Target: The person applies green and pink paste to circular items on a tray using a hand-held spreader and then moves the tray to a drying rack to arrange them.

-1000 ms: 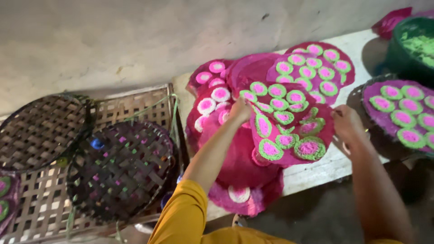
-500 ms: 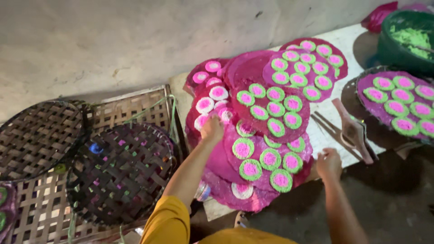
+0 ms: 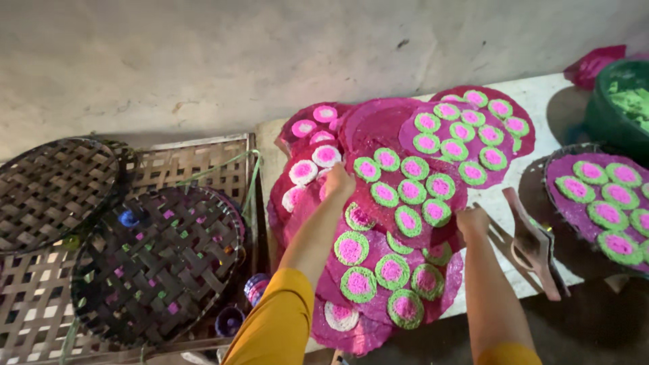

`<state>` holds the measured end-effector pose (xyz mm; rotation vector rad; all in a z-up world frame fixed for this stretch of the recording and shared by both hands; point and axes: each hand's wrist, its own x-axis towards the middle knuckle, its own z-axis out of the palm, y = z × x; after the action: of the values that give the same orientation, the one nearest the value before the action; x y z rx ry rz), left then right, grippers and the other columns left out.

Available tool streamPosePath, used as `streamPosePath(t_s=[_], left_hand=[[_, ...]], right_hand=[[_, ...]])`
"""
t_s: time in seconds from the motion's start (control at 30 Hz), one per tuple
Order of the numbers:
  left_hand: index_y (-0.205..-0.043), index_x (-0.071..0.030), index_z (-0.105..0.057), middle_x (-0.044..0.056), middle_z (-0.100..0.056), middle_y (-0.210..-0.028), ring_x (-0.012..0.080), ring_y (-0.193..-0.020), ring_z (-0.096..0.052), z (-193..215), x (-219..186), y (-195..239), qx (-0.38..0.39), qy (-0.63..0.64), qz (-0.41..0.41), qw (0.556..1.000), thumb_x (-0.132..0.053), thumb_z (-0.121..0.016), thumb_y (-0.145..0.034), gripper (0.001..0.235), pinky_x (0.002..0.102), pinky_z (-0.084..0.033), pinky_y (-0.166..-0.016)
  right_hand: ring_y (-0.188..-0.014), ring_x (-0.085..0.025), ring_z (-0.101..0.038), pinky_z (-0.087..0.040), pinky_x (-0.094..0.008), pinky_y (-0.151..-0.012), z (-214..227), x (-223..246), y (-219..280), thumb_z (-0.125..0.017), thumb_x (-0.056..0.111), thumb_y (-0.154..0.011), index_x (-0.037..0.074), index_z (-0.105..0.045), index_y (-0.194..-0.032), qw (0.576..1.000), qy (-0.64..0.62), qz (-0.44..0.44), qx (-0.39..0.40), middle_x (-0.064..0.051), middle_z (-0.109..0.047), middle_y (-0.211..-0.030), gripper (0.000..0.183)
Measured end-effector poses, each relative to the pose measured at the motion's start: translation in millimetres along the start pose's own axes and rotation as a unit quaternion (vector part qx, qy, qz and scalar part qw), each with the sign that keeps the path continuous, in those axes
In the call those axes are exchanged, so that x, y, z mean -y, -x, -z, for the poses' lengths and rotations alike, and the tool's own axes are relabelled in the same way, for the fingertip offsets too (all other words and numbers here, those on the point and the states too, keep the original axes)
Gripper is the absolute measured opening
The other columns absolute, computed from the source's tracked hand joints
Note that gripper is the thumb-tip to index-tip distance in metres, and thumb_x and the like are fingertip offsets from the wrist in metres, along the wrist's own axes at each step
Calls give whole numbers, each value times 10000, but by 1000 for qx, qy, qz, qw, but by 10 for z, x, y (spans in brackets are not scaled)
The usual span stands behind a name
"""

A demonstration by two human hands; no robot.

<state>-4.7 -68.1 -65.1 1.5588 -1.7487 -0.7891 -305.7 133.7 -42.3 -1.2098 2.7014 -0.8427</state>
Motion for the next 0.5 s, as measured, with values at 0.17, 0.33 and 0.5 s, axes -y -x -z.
streamPosePath(t_s=[0.17, 0.33, 0.5], left_hand=[[-1210, -48, -646, 237, -720, -1112, 392, -1043, -714, 224, -475, 140, 44, -1, 69, 997, -298, -596, -998, 332, 516, -557, -915], [-1101, -94, -619, 213, -736, -1001, 396, -945, -726, 508, -943, 169, 38, 26, 18, 999, -363, -510, -1020, 301, 546, -555, -829], [-1009, -100, -651, 212, -729, -911, 415, -873, -710, 1187, -785, -41, -54, 81, -67, 993, -318, -586, -942, 237, 538, -542, -763]], right_hand=[[-962, -415, -716, -549, -473, -885, -103, -59, -139, -731, 256, -915, -12, -761, -1001, 996, -65, -64, 3, -252, -747, -991, 283], [-879, -411, -701, -548, -526, -777, 119, 215, -476, -621, 161, -1061, -15, -674, -1041, 986, -108, 86, -90, -235, -695, -917, 185], [-875, -282, -685, -530, -402, -762, 723, 934, -598, -723, 28, -1026, -10, -681, -995, 945, -95, 298, -96, -179, -699, -920, 65]])
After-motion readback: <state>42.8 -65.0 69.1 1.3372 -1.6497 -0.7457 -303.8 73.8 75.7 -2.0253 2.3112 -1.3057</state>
